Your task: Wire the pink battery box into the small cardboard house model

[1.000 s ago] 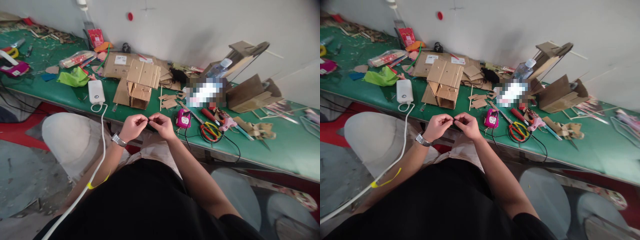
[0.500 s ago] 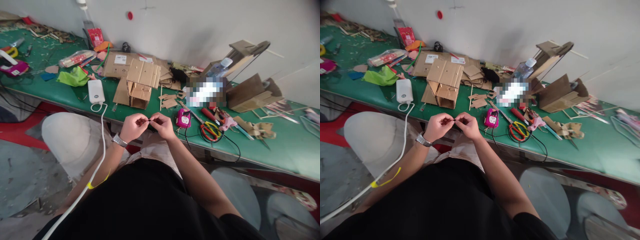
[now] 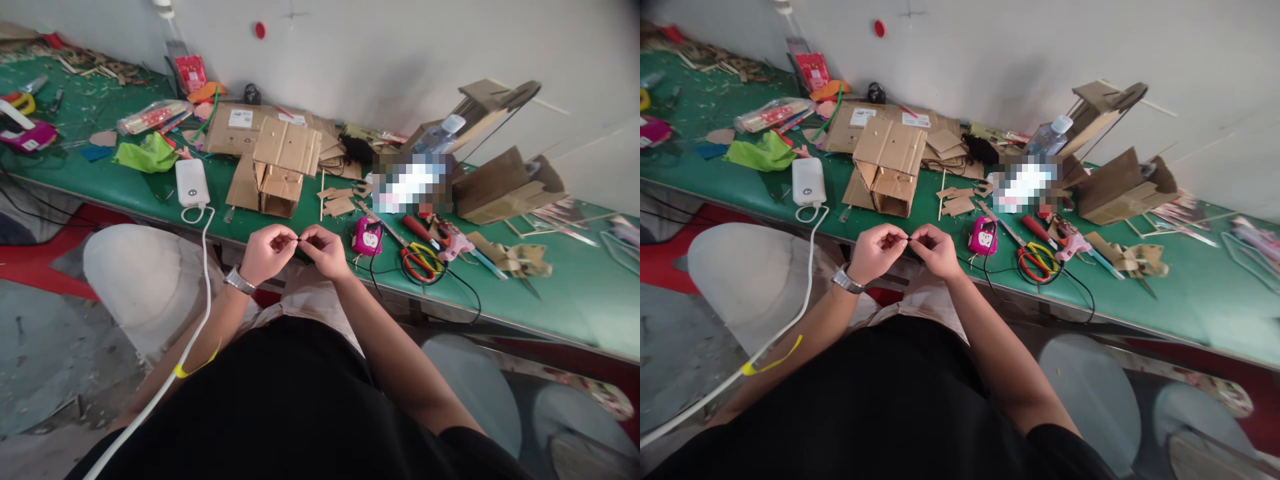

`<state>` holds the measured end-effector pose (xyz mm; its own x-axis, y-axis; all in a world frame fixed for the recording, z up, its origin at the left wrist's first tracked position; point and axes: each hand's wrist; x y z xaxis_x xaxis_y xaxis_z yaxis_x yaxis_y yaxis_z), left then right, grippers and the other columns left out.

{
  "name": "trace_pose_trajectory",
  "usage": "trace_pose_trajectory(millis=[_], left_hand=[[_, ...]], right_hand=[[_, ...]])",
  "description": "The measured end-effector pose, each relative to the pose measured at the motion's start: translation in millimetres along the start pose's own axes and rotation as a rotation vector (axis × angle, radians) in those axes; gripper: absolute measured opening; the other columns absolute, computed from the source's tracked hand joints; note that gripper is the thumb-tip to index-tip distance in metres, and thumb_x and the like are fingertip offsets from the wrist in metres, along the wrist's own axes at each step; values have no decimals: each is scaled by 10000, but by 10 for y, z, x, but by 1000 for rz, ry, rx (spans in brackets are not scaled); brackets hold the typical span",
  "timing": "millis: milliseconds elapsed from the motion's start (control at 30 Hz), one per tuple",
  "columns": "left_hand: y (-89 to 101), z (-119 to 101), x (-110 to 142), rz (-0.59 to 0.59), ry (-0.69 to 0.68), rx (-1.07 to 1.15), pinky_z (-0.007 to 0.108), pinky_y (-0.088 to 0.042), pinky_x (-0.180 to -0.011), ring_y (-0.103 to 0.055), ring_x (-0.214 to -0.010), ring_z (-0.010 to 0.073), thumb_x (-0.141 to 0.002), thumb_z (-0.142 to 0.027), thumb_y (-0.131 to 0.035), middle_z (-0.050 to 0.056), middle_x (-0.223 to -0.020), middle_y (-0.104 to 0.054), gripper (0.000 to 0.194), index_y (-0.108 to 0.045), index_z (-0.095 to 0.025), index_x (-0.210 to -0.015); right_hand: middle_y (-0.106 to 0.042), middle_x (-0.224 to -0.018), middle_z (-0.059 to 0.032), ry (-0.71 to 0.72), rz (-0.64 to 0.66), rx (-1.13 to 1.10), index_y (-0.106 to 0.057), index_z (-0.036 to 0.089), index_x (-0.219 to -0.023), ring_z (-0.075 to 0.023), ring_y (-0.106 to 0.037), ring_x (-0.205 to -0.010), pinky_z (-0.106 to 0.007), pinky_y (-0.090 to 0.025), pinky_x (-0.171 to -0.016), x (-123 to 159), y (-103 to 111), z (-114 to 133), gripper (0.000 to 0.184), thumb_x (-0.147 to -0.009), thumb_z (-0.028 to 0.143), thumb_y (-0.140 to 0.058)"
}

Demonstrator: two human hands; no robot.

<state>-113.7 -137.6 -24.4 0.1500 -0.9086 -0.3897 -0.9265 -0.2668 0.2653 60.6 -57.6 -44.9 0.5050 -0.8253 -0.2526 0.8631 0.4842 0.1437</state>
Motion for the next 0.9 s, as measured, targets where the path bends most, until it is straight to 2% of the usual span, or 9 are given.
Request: trace_pose_trajectory(millis=[333, 567, 900], left_hand=[[-7, 0, 0, -1, -3, -22, 275, -528, -669, -678, -738, 164, -917, -279, -707, 51, -844, -741, 96, -720, -185, -900], [-16, 36, 2, 5, 68, 64, 254, -496, -620, -642, -682, 142, -939, -244, -641, 36, -812, -727, 109, -724, -175, -923], [-42, 47, 6, 22, 39, 42, 262, -504, -628, -653, -692, 152, -896, -236, -699, 31, -789, -720, 63, -706, -180, -869]], right_hand=[[-681, -850, -27, -4, 2, -12, -692, 211, -868, -151, -567, -716, -307, -458, -657, 1, -13, 32, 319, -849, 509, -805], [-648, -827, -14, -44, 29, -45, -665, 200, -854, -133, -530, -687, -290, -437, -640, 7, -10, 59, 324, -841, 492, -804], [-623, -818, -10, -32, 46, -77, -667, 196, -855, -133, -521, -684, -295, -430, -655, 3, -9, 71, 275, -848, 439, -793]])
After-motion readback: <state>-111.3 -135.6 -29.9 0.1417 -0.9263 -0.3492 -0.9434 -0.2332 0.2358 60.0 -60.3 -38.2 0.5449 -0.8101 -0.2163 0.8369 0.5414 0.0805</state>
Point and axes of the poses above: each hand's wrist, its own x-axis away from the middle knuckle, its own y-axis out of the back of the hand, z = x × y
